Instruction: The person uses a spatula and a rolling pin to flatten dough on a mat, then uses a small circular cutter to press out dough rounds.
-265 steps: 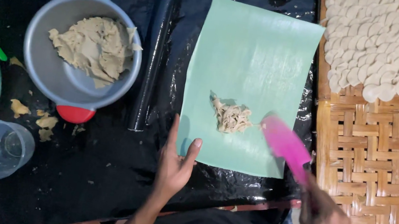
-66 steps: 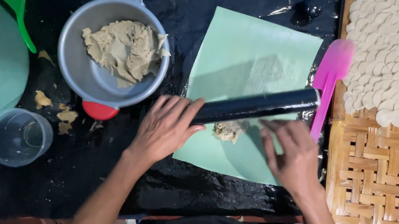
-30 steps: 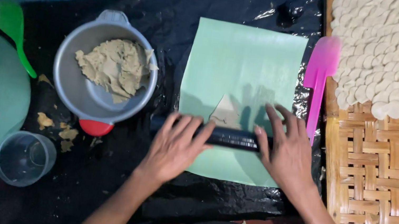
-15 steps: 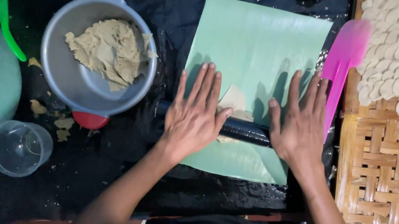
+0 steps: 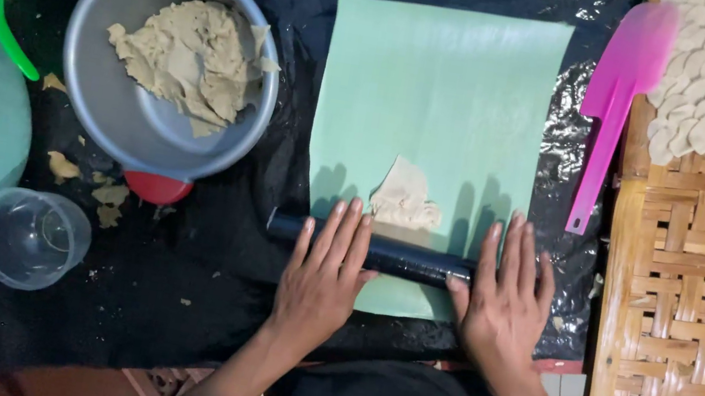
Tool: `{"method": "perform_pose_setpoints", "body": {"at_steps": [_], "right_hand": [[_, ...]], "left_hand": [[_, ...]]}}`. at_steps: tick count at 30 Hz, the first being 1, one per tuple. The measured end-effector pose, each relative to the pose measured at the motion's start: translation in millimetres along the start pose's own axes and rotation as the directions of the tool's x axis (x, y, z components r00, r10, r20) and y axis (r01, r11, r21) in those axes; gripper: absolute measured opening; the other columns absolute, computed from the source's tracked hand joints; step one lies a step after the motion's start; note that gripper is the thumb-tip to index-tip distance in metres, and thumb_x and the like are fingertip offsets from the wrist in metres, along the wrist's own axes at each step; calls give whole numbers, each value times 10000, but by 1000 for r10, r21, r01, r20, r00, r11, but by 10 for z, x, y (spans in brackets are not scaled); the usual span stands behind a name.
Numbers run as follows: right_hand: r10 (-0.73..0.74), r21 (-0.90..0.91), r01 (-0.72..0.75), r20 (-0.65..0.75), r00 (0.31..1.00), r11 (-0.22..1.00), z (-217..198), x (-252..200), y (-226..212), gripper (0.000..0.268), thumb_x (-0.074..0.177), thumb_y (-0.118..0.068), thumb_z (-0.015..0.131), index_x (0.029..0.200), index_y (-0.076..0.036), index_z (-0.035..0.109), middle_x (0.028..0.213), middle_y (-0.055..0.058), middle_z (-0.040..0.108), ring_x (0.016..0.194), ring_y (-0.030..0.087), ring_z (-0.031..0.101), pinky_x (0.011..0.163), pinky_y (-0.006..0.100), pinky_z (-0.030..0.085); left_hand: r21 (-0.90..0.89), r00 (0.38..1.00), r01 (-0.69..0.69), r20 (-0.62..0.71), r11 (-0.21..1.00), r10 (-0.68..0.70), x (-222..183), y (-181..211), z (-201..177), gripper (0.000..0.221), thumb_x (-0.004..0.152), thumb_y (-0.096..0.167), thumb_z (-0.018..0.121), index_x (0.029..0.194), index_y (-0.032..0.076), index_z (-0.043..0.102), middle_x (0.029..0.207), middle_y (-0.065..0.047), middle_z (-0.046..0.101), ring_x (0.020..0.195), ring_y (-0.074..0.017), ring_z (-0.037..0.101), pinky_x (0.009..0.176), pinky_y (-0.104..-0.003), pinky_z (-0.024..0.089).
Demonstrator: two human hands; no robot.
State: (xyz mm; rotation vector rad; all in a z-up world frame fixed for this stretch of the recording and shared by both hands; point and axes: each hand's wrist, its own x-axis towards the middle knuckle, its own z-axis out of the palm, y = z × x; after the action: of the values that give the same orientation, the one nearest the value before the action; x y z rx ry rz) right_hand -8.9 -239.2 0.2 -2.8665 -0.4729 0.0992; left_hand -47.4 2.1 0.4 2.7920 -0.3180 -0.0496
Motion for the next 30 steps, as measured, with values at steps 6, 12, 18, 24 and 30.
{"method": "perform_pose_setpoints", "body": {"at_steps": [6,12,18,24,30], "right_hand": [[-131,-42,127,-110,985,991,175,-304,16,726,926,-415,675,1469,17,462,1556,304,410,1379,465,436,1134,581,325],[-109,-48,103,-140,984,993,-15,233,19,753,931,-416,679,1504,34,489,1593,318,356,1423,474,419,1132,572,349],[-45,127,41,27,999,991,-313,791,114,712,983,-508,604,1499,-31,493,1591,367,287,1349,504,411,1098,574,350],[18,97,-1,-181,983,995,-67,1157,175,653,1136,-452,517,1572,30,454,1645,361,282,1500,529,332,1227,568,289],[-27,-19,24,-197,980,1000,12,737,32,644,1081,-373,509,1594,11,447,1660,308,329,1531,454,362,1226,538,279]], "left_hand": [[123,990,-96,-87,988,107,-202,-107,34,540,1039,179,577,1552,59,455,1594,-136,462,1478,-289,436,1206,-479,342],[-10,971,-159,-182,987,155,316,-273,-96,540,996,193,606,1498,21,511,1487,-206,527,1376,-366,518,1174,-528,371],[-70,996,-80,45,994,83,916,-453,-397,587,980,455,619,1380,30,559,1473,-227,515,1407,-362,498,1227,-555,302],[27,987,-82,-133,996,85,1173,-483,-277,739,1038,486,499,1506,-75,391,1605,-308,354,1525,-415,275,1214,-607,137],[37,996,-36,-84,999,39,690,-352,-114,776,1040,412,542,1552,-128,322,1635,-302,306,1558,-407,244,1260,-602,146]]}}
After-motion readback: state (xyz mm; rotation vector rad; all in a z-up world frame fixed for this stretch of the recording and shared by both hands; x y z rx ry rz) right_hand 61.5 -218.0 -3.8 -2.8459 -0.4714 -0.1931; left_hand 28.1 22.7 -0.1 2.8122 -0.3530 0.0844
